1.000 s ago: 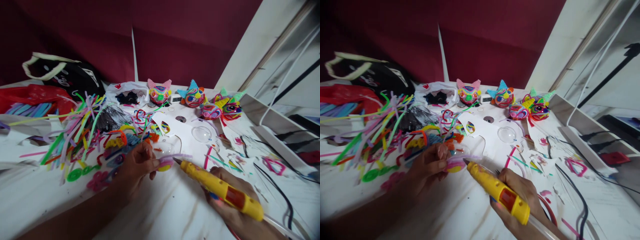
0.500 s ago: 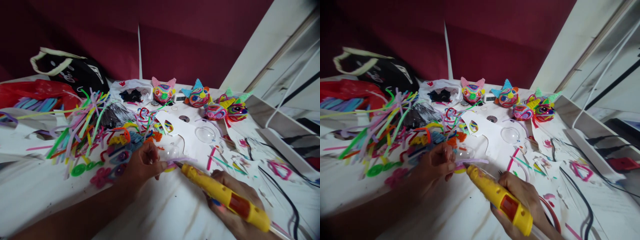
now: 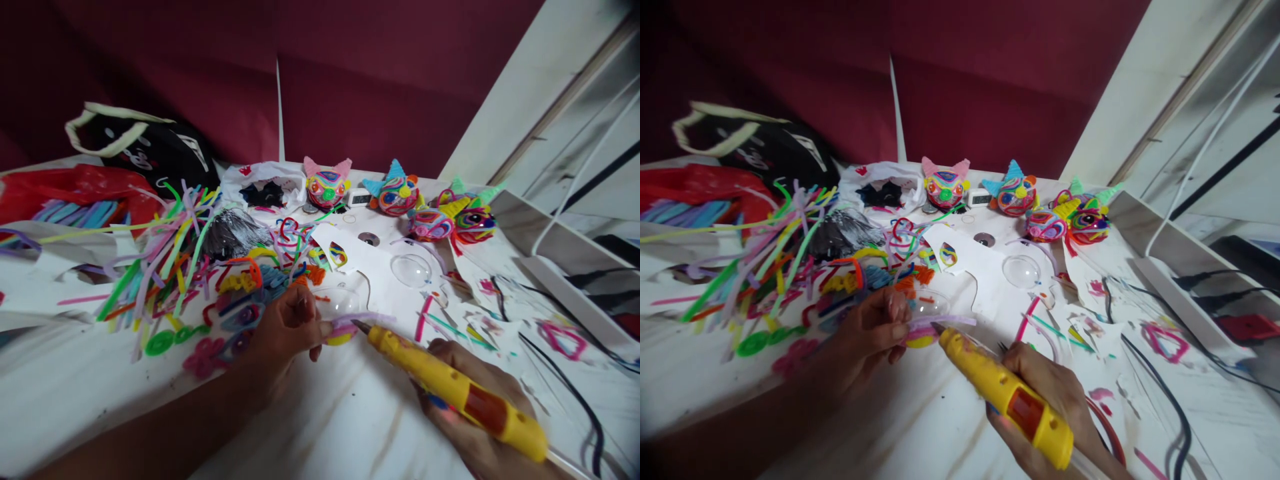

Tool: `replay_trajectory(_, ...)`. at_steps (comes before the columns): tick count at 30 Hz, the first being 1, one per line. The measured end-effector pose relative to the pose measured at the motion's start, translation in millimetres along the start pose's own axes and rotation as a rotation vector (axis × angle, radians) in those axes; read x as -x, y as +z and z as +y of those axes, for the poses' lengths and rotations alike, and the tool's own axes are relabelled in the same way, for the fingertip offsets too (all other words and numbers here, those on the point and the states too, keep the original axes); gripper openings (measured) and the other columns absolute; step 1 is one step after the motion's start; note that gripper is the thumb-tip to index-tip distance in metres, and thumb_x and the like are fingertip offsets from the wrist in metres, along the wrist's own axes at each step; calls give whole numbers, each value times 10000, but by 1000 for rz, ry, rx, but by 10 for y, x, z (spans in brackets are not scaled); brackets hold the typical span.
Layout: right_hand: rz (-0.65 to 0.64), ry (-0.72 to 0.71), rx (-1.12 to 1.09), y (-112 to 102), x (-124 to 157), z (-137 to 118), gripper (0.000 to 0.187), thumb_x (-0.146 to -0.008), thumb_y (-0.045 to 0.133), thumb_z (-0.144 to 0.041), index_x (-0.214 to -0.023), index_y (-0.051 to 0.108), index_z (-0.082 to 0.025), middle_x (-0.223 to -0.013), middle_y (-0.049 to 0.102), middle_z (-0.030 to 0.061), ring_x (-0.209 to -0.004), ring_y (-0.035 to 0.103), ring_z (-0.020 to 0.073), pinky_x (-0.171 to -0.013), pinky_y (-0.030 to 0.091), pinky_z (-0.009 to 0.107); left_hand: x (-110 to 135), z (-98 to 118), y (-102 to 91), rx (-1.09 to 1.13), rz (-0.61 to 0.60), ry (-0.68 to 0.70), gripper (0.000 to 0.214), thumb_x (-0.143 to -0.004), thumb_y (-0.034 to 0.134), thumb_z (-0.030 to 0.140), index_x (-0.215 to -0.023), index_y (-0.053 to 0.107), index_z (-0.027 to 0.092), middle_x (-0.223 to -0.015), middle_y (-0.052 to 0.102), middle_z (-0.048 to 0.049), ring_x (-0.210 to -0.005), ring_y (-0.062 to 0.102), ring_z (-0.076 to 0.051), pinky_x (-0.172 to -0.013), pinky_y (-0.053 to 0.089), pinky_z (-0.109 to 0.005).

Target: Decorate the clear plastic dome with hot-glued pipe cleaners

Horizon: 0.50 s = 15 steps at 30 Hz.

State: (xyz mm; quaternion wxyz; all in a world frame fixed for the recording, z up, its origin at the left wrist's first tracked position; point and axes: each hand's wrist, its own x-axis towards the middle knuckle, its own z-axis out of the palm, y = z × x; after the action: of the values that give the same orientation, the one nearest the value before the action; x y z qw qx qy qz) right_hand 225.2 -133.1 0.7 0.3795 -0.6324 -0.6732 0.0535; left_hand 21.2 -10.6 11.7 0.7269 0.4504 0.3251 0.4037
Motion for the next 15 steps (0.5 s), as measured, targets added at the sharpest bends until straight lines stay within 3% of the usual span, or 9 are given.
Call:
replay_trajectory(5, -61, -39, 4, -74, -34, 2, 260, -884, 495, -474, -766, 499, -242, -577, 556, -50, -439, 514, 114, -441, 384, 233, 6, 20, -9, 42, -37, 2, 299, -663, 717, 155, -665, 419, 184, -570, 473, 82, -454, 468, -49, -418, 364, -162)
replay_trajectory(15, -71, -10, 33, -95, -53, -31, 248, -874, 497, -456, -752, 512, -240, -586, 575, -45, -447, 520, 116, -443, 395, 239, 20, 22, -11, 121, -16, -18, 309, -651, 741, 183, -690, 435, 191, -603, 466, 82, -477, 429, -44, -413, 373, -149)
